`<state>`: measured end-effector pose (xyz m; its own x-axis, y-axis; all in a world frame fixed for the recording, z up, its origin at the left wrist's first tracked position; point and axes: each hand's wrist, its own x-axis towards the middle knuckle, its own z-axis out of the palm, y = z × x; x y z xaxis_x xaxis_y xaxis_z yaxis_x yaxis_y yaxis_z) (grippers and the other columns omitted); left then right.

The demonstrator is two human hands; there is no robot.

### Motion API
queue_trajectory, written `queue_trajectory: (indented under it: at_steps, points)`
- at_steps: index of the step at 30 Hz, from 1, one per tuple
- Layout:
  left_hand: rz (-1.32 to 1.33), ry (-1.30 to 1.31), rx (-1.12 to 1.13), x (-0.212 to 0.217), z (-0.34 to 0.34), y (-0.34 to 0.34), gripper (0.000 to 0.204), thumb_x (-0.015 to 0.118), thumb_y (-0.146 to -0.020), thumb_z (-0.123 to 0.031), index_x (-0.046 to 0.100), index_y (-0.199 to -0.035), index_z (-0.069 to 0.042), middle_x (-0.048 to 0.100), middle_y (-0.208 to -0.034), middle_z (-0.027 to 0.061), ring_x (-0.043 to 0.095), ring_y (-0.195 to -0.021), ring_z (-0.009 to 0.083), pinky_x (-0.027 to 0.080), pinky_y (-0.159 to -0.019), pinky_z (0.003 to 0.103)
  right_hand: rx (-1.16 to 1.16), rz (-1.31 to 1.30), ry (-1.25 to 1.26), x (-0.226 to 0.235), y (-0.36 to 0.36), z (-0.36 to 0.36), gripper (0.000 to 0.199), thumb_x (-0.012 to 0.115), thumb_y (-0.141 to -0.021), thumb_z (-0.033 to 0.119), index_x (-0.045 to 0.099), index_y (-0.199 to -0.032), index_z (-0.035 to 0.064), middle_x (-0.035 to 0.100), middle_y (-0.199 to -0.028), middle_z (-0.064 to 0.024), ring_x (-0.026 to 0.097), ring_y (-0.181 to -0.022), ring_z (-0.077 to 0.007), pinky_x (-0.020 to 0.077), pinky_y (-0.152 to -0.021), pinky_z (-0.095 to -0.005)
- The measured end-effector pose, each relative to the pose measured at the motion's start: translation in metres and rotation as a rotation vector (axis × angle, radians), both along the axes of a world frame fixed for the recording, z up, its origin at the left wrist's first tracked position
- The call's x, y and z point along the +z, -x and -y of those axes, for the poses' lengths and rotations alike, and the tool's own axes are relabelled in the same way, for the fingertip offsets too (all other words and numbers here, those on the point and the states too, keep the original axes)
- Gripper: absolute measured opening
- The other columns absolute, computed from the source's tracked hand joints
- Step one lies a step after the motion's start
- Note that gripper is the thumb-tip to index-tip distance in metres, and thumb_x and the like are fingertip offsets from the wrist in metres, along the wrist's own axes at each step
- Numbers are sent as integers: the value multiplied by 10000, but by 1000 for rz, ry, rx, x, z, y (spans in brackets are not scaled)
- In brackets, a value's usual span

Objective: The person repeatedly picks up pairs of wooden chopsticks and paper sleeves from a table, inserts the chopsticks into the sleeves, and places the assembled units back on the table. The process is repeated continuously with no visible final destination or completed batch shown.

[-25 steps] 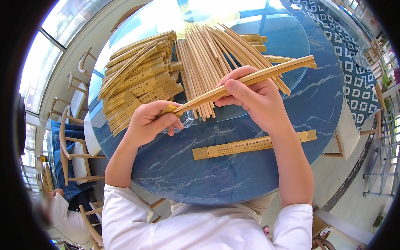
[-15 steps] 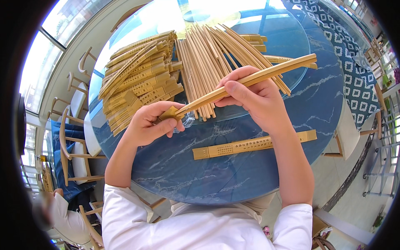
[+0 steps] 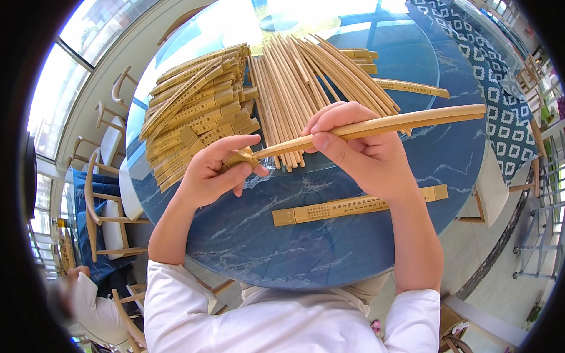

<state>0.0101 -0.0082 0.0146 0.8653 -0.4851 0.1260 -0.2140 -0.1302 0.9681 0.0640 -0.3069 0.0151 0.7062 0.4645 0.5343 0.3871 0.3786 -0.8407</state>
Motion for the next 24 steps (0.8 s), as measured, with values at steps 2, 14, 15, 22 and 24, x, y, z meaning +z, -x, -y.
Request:
queue_trajectory:
  at_steps: [2,14,15,22,24]
  points:
    - [10,-2,24,-1,1,0,491,575,-1053,40,516,-1532,-56,789,-1075,117,619,-681,38,520,-589,196,-8,4,-2,0,0,0,106,668,-1037,23,649,-1140,4,689,-1100,-142,716,-964,-190,629,-855,-302]
    - [-37,-51,14,1,2,-1,506,569,-1059,49,490,-1549,-48,787,-1097,126,698,-784,76,582,-675,225,0,-69,-42,-2,-2,-1,105,669,-1040,38,656,-1138,4,689,-1096,-136,718,-1005,-189,667,-858,-330]
    - [-12,-30,3,-1,2,-1,512,572,-1058,53,484,-1552,-46,786,-1099,130,715,-830,95,591,-721,241,1,-72,-39,-2,-2,-1,103,669,-1040,39,656,-1136,4,688,-1095,-134,717,-1006,-188,668,-853,-330]
    - [64,0,-36,-8,2,-1,556,589,-1054,58,436,-1581,-34,784,-1122,152,758,-1036,184,589,-923,309,10,-104,-15,-1,-2,0,98,664,-1048,59,655,-1128,3,684,-1086,-123,710,-992,-179,674,-843,-337]
    - [82,-24,-37,-7,3,-1,563,594,-1054,54,428,-1585,-31,785,-1126,155,758,-1037,184,585,-921,305,-8,-148,-7,-2,-1,-1,100,662,-1053,74,657,-1120,0,686,-1083,-120,712,-990,-179,676,-839,-341]
